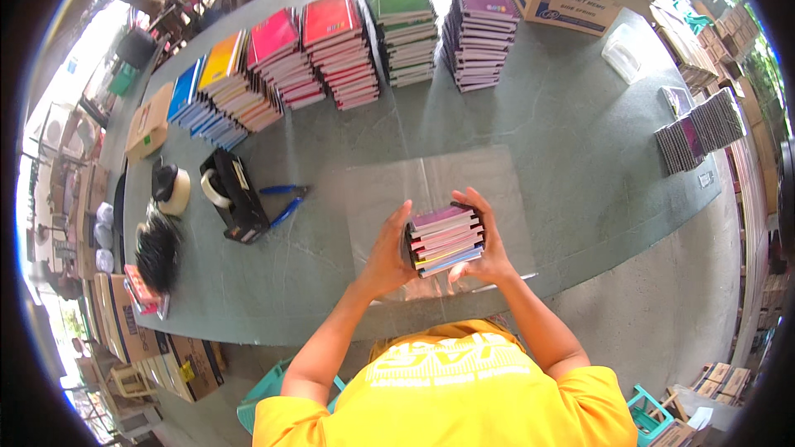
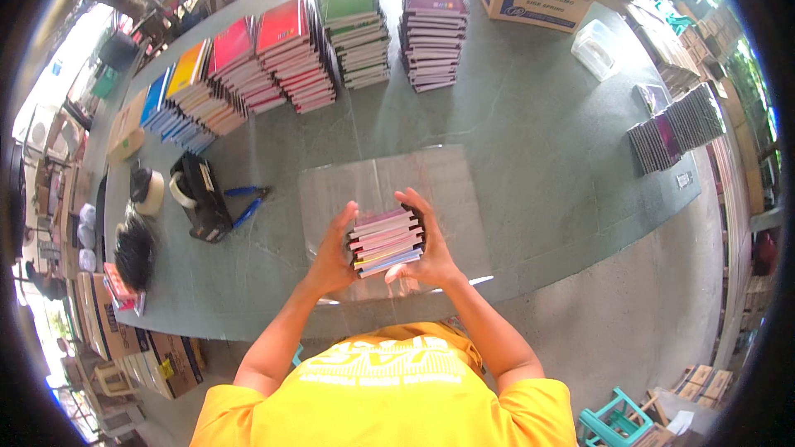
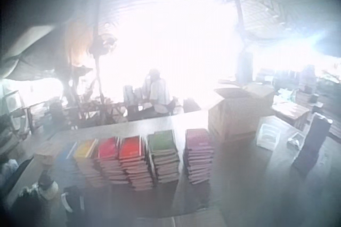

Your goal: The person gathers notebooks of different colors, stacks them together, and places the stack into a plastic bag. They then fold the bag and use a tape dispenser to seal the packaging.

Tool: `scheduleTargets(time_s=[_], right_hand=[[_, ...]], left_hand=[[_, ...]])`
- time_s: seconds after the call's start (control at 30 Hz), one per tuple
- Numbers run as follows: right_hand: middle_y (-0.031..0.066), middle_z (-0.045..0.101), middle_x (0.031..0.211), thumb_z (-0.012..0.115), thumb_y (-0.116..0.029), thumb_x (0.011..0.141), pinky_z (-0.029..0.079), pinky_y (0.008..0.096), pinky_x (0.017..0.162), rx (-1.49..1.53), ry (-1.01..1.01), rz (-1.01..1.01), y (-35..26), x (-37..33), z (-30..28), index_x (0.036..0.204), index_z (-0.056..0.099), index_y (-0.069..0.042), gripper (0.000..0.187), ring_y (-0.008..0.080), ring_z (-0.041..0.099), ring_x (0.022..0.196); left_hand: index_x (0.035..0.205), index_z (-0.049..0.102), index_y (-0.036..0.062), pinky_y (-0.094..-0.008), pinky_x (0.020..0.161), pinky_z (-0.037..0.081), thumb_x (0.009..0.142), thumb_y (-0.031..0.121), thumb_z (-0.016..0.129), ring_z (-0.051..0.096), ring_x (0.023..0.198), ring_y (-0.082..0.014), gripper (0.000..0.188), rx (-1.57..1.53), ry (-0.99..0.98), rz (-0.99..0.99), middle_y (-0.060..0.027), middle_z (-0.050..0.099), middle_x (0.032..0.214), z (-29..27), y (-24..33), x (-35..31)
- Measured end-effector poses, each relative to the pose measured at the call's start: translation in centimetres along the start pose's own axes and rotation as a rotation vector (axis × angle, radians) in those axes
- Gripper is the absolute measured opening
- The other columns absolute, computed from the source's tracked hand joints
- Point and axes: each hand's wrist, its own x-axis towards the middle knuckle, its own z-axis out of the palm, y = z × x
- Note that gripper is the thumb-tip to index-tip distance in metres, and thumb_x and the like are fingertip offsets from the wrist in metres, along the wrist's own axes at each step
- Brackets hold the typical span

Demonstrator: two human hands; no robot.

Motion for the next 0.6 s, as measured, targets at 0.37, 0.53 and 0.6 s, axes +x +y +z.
scheduleTargets(time_s=[0.37,0.53,0.6], right_hand=[[0.0082,0.049,0.118,0.093,-0.031,0.039,0.037,0.0345,0.098,0.042,-0.037,0.247,1.7,-0.4,-0.3,0.123,0.04,-0.005,0.103,0.0202,0.047,0.113],[0.0108,0.05,0.121,0.093,-0.031,0.04,0.033,0.0398,0.102,-0.032,-0.103,0.06,2.1,-0.7,-0.2,0.12,0.042,-0.005,0.099,0.0249,0.044,0.119],[0.0114,0.049,0.122,0.093,-0.031,0.04,0.033,0.0403,0.102,0.022,-0.086,0.19,2.6,-1.5,-0.6,0.119,0.042,-0.005,0.097,0.0253,0.044,0.12]], left_hand=[[0.131,0.039,0.0045,-0.0342,0.094,0.042,0.058,0.014,0.085,0.05,0.115,-0.0242,0.087,-0.127,0.073,-0.07,-0.0112,0.05,0.124,1.9,0.2,0.2],[0.121,0.042,0.006,-0.0367,0.085,0.047,0.061,0.012,0.081,0.056,0.103,-0.0308,0.072,0.083,0.075,0.03,-0.0124,0.052,0.116,2.3,-1.3,-0.5],[0.12,0.043,0.0075,-0.0363,0.083,0.047,0.061,0.01,0.079,0.056,0.101,-0.0334,0.069,0.125,0.057,0.153,-0.013,0.053,0.114,2.1,-2.0,-0.2]])
